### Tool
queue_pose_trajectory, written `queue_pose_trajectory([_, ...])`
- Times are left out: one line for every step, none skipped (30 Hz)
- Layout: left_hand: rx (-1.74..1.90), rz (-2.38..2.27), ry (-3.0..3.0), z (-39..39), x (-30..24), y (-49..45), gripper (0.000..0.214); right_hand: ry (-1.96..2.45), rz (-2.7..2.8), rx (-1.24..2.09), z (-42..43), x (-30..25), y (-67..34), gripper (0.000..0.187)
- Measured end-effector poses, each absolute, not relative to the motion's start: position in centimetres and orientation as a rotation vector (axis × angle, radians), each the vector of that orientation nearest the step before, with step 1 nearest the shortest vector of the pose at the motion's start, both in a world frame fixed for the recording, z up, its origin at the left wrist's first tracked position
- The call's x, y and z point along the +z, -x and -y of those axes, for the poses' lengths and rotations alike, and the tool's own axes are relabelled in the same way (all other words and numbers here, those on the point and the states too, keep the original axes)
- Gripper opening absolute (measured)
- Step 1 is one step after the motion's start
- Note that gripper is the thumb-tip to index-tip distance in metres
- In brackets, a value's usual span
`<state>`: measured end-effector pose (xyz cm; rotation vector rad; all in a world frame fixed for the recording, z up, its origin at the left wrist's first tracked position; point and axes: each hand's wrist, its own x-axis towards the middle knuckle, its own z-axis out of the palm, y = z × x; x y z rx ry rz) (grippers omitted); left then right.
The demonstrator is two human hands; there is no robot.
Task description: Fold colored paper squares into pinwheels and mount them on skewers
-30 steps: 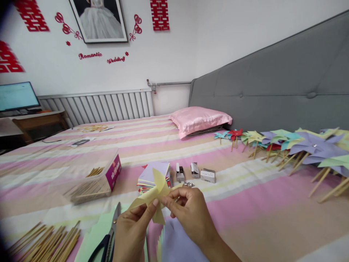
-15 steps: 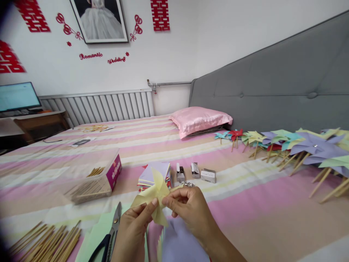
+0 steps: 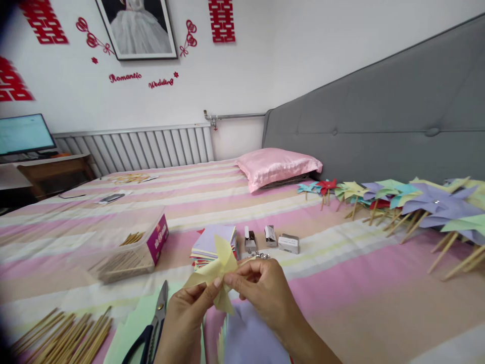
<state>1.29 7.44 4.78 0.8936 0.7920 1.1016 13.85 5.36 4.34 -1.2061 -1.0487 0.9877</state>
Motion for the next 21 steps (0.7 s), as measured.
queue_pose_trajectory([1.101,-0.787,-0.894,-7.46,4.80,-1.32,0.014,1.209,1.049,0.990,-5.35,4.33,-13.87,0.023])
queue_pose_trajectory([1.099,-0.782,-0.892,-7.46,4.81,-1.34,0.014,1.210,1.049,0.990,-5.34,4.34,-13.88,0.023])
queue_pose_trajectory([1.097,-0.776,-0.891,-7.45,4.82,-1.33,0.015,1.214,1.045,0.988,-5.32,4.36,-13.87,0.024])
queue_pose_trajectory([1.095,-0.770,-0.890,-7.42,4.83,-1.32,0.015,1.221,1.039,0.983,-5.30,4.39,-13.86,0.024])
queue_pose_trajectory([1.093,-0.763,-0.892,-7.38,4.84,-1.29,0.015,1.228,1.034,0.980,-5.27,4.43,-13.83,0.025])
queue_pose_trajectory([1.092,-0.756,-0.896,-7.33,4.84,-1.26,0.015,1.234,1.032,0.977,-5.24,4.47,-13.79,0.025])
queue_pose_trajectory([1.093,-0.752,-0.901,-7.30,4.84,-1.24,0.015,1.238,1.029,0.973,-5.21,4.50,-13.75,0.025])
queue_pose_trajectory([1.094,-0.750,-0.902,-7.27,4.83,-1.24,0.015,1.241,1.027,0.968,-5.18,4.52,-13.70,0.025])
queue_pose_trajectory([1.096,-0.748,-0.899,-7.27,4.82,-1.26,0.015,1.245,1.027,0.961,-5.15,4.54,-13.65,0.025])
queue_pose_trajectory([1.099,-0.746,-0.895,-7.27,4.81,-1.30,0.016,1.250,1.029,0.951,-5.13,4.54,-13.61,0.025])
queue_pose_trajectory([1.102,-0.747,-0.888,-7.28,4.79,-1.35,0.018,1.256,1.030,0.939,-5.11,4.54,-13.56,0.025])
queue_pose_trajectory([1.106,-0.750,-0.880,-7.30,4.76,-1.41,0.021,1.263,1.031,0.930,-5.09,4.53,-13.52,0.025])
queue_pose_trajectory([1.110,-0.753,-0.872,-7.32,4.73,-1.46,0.023,1.269,1.032,0.924,-5.08,4.51,-13.48,0.025])
queue_pose_trajectory([1.117,-0.757,-0.867,-7.33,4.69,-1.51,0.025,1.273,1.032,0.920,-5.08,4.48,-13.45,0.025])
queue_pose_trajectory([1.124,-0.766,-0.864,-7.33,4.64,-1.54,0.027,1.275,1.030,0.919,-5.09,4.45,-13.41,0.024])
queue_pose_trajectory([1.130,-0.777,-0.863,-7.34,4.58,-1.56,0.027,1.274,1.028,0.920,-5.10,4.40,-13.38,0.024])
queue_pose_trajectory([1.133,-0.786,-0.862,-7.34,4.52,-1.56,0.026,1.275,1.027,0.918,-5.12,4.34,-13.35,0.024])
queue_pose_trajectory([1.132,-0.791,-0.860,-7.35,4.46,-1.56,0.025,1.276,1.030,0.912,-5.15,4.28,-13.32,0.024])
queue_pose_trajectory([1.127,-0.791,-0.853,-7.36,4.42,-1.54,0.024,1.274,1.039,0.905,-5.18,4.22,-13.29,0.024])
queue_pose_trajectory([1.121,-0.791,-0.841,-7.38,4.41,-1.52,0.022,1.265,1.053,0.901,-5.20,4.17,-13.27,0.024])
queue_pose_trajectory([1.118,-0.791,-0.824,-7.42,4.43,-1.49,0.021,1.250,1.069,0.902,-5.23,4.14,-13.26,0.024])
